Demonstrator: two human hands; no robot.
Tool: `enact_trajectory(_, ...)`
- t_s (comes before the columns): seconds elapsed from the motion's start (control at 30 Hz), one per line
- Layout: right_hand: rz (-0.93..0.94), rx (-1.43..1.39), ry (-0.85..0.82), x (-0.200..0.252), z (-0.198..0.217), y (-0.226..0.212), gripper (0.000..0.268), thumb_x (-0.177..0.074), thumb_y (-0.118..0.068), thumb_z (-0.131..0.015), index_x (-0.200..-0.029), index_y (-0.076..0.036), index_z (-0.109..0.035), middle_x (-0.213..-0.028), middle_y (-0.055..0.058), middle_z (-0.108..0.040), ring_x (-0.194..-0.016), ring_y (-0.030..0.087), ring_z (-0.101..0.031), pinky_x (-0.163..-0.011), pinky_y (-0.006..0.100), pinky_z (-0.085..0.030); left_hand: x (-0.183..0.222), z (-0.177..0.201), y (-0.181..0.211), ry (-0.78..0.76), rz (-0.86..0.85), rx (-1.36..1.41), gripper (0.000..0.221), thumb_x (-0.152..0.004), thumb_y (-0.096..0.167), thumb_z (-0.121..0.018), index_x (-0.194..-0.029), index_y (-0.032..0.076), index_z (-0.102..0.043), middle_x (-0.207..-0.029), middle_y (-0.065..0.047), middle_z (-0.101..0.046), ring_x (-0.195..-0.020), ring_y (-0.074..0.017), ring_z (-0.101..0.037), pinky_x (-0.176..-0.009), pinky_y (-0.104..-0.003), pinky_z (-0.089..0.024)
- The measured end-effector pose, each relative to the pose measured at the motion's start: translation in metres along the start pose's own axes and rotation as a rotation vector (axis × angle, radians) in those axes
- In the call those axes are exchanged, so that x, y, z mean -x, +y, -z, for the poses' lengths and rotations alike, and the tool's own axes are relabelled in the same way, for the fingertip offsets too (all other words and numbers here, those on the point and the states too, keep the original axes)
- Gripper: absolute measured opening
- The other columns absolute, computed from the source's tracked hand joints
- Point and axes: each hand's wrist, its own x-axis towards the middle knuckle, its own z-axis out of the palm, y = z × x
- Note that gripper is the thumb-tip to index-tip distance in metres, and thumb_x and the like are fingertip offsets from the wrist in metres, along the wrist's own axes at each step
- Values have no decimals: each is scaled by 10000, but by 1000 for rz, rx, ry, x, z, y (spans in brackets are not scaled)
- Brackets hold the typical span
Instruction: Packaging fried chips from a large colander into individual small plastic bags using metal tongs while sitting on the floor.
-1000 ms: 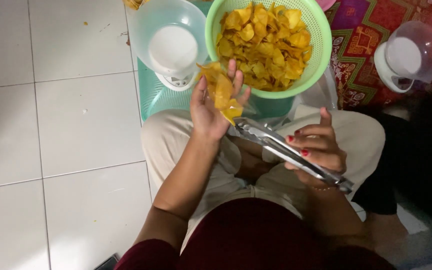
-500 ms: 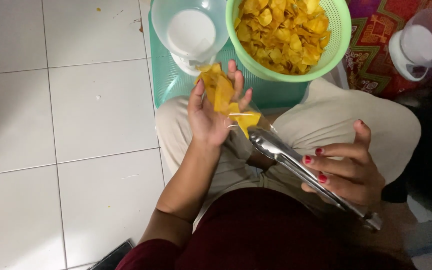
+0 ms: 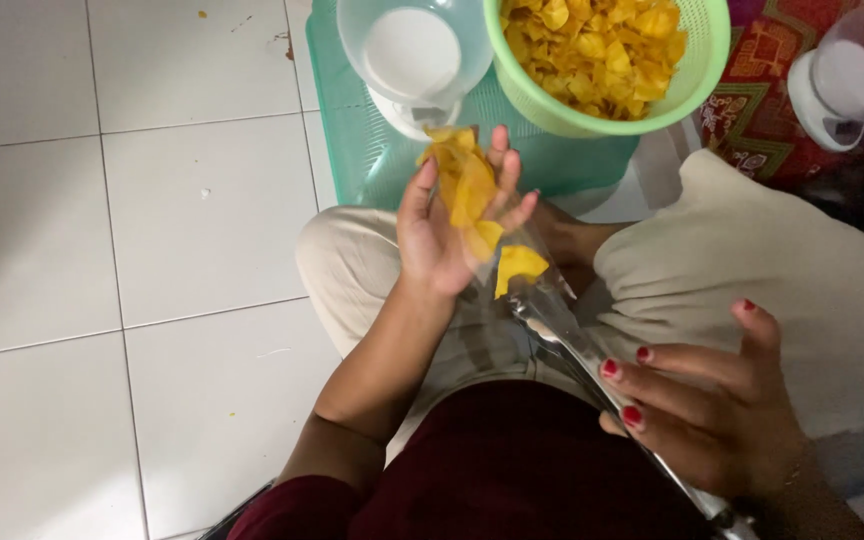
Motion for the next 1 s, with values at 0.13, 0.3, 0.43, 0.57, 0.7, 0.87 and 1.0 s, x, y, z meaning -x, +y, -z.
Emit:
enact_trajectory(0.13,-136,23,-85,-6,-1,-13,450,-697,-168,-763,-980,-250,-423,-1072,-74,-546,-960,169,-535,-1110,614,-112,0,8,-10,-82,101,34,401,-992,306,-441,-1369,169,-427,-1385,-86,-458,-1260,-239,-481,-1060,-521,-366)
enact_trajectory(0.3,-181,121,-114,-22,-6,-14,476,-704,-142,-779,-997,-232,-416,-1092,-72,-570,-981,169,-537,-1054,605,-195,-12,13,-15,-40,188,178,412,-1001,280,-424,-1392,153,-402,-1445,-101,-390,-1255,-267,-472,-1054,-531,-375)
enact_trajectory(0.43,-244,126,-36,-25,-27,-5,414,-735,-50,-739,-938,-206,-414,-1103,-26,-578,-919,167,-573,-1032,601,-231,-20,16,-23,-4,260,198,416,-990,272,-432,-1382,136,-395,-1425,-105,-403,-1223,-274,-487,-1058,-534,-355)
enact_trajectory(0.57,-330,140,0,-22,-40,10,455,-757,-114,-757,-1056,-178,-419,-1118,7,-579,-920,186,-572,-1035,581,-280,-34,23,-30,44,276,276,405,-970,242,-438,-1343,90,-397,-1346,-123,-455,-1158,-260,-519,-1048,-467,-371)
enact_trajectory(0.7,-380,181,68,-12,-42,28,270,-789,-111,-712,-934,-165,-490,-1092,-15,-601,-967,171,-515,-1039,519,-260,-53,34,-36,96,305,335,493,-945,245,-438,-1354,-10,-334,-1325,-133,-442,-1162,-249,-487,-1023,-438,-387)
enact_trajectory(0.87,-454,189,68,4,-34,50,265,-780,-62,-713,-924,-161,-513,-1153,-20,-559,-990,163,-516,-1030,517,-259,-83,39,-47,121,412,363,499,-932,247,-450,-1337,-26,-349,-1197,-182,-517,-1144,-253,-509,-999,-395,-421)
enact_trajectory(1.0,-443,71,90,17,-30,65,366,-756,-136,-732,-1015,-174,-476,-1179,16,-558,-1015,177,-531,-1036,534,-266,-100,45,-50,148,419,384,496,-921,243,-465,-1340,1,-358,-1214,-188,-517,-1142,-256,-514,-1003,-388,-415)
